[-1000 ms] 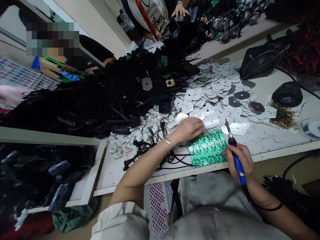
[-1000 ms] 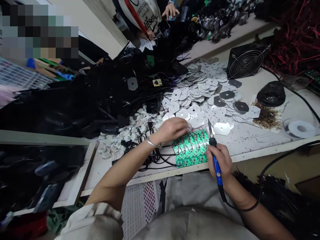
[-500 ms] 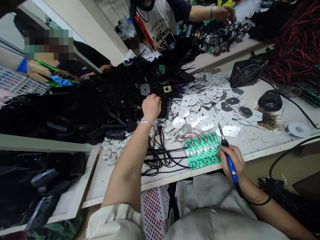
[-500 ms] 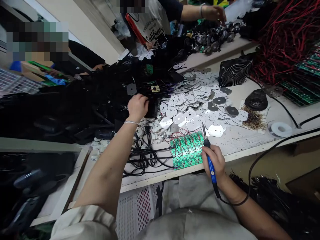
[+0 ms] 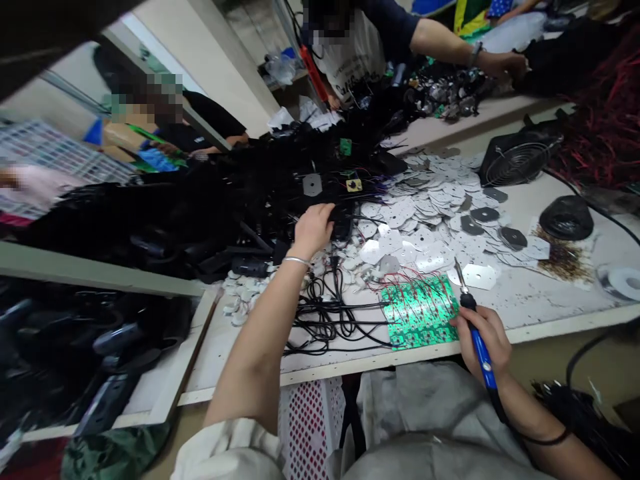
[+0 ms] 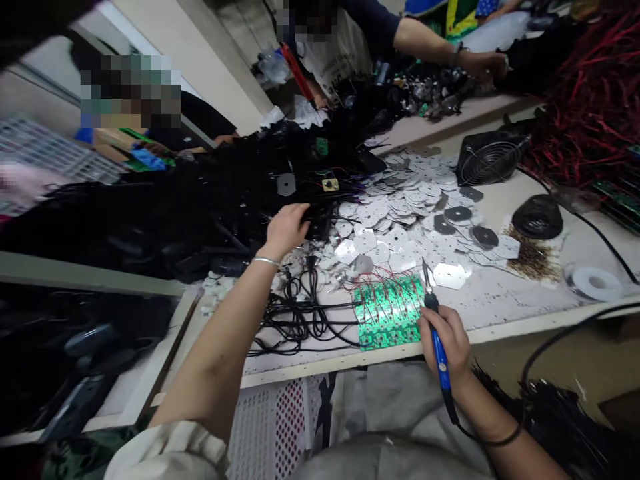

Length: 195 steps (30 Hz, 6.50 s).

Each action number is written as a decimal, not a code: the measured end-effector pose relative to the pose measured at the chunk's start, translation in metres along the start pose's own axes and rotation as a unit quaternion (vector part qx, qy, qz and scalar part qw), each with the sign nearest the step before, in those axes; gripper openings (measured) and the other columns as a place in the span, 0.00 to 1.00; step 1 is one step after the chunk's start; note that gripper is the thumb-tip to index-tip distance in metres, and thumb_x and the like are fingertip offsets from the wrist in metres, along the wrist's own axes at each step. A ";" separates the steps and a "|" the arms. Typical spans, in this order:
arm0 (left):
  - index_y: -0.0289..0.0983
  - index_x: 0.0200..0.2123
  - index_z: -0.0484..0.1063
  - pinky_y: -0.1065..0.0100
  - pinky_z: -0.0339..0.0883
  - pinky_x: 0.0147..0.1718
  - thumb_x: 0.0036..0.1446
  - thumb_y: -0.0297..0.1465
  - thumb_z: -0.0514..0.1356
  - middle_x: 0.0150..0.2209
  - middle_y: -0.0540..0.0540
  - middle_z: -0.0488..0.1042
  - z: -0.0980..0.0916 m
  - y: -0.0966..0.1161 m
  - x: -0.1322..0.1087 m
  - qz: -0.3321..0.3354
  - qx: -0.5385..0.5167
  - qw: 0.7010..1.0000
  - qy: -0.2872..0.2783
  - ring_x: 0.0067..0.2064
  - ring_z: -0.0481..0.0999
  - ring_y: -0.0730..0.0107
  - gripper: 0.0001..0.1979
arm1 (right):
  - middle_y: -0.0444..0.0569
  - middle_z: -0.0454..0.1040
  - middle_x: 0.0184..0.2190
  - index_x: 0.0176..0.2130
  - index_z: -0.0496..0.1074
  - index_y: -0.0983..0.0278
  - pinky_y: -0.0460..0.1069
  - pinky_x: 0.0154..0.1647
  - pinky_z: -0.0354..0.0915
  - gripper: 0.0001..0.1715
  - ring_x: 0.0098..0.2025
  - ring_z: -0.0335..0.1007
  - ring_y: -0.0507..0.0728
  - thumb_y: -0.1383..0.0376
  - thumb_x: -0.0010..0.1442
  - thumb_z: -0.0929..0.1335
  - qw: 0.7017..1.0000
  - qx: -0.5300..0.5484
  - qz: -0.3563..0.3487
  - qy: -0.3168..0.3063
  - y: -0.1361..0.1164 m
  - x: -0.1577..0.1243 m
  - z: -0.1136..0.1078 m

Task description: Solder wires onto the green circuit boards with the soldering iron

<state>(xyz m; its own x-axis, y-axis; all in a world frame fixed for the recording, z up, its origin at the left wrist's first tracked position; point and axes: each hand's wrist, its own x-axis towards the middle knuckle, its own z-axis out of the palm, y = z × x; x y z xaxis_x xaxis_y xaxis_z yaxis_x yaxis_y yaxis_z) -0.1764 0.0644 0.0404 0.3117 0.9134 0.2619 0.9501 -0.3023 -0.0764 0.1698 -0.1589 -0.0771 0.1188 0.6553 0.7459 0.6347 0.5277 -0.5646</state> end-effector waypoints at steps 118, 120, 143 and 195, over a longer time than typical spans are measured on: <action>0.38 0.25 0.67 0.61 0.71 0.44 0.54 0.24 0.57 0.39 0.44 0.75 0.023 0.176 -0.098 0.013 -0.352 0.929 -0.116 0.42 0.74 0.64 0.06 | 0.41 0.76 0.20 0.40 0.75 0.59 0.49 0.35 0.77 0.12 0.24 0.77 0.53 0.61 0.69 0.63 0.973 0.003 0.140 -0.184 -0.052 0.036 -0.016; 0.37 0.25 0.67 0.61 0.70 0.43 0.53 0.23 0.56 0.38 0.44 0.74 0.021 0.176 -0.096 0.012 -0.352 0.927 -0.128 0.41 0.74 0.64 0.07 | 0.40 0.76 0.20 0.40 0.75 0.59 0.48 0.34 0.77 0.11 0.23 0.76 0.53 0.61 0.69 0.63 0.977 0.006 0.134 -0.168 -0.051 0.035 -0.013; 0.38 0.23 0.66 0.61 0.69 0.40 0.50 0.24 0.57 0.33 0.46 0.72 0.020 0.174 -0.091 0.004 -0.370 0.917 -0.147 0.37 0.71 0.66 0.06 | 0.41 0.79 0.23 0.42 0.75 0.59 0.47 0.36 0.76 0.08 0.26 0.78 0.52 0.68 0.67 0.66 0.982 0.050 0.091 -0.160 -0.042 0.034 -0.007; 0.37 0.23 0.67 0.63 0.69 0.39 0.50 0.22 0.58 0.34 0.47 0.73 0.022 0.171 -0.092 0.006 -0.417 0.899 -0.132 0.38 0.73 0.67 0.07 | 0.45 0.80 0.28 0.50 0.71 0.61 0.50 0.35 0.75 0.13 0.30 0.79 0.54 0.69 0.66 0.66 1.000 0.020 0.009 0.004 0.009 0.019 -0.013</action>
<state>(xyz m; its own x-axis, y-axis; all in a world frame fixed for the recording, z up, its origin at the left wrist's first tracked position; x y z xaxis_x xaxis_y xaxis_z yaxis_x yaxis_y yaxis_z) -0.0426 -0.0651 -0.0182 0.4175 0.9084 0.0197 0.6433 -0.3109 0.6997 0.1877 -0.1490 -0.0634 0.1361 0.6602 0.7387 0.6014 0.5374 -0.5912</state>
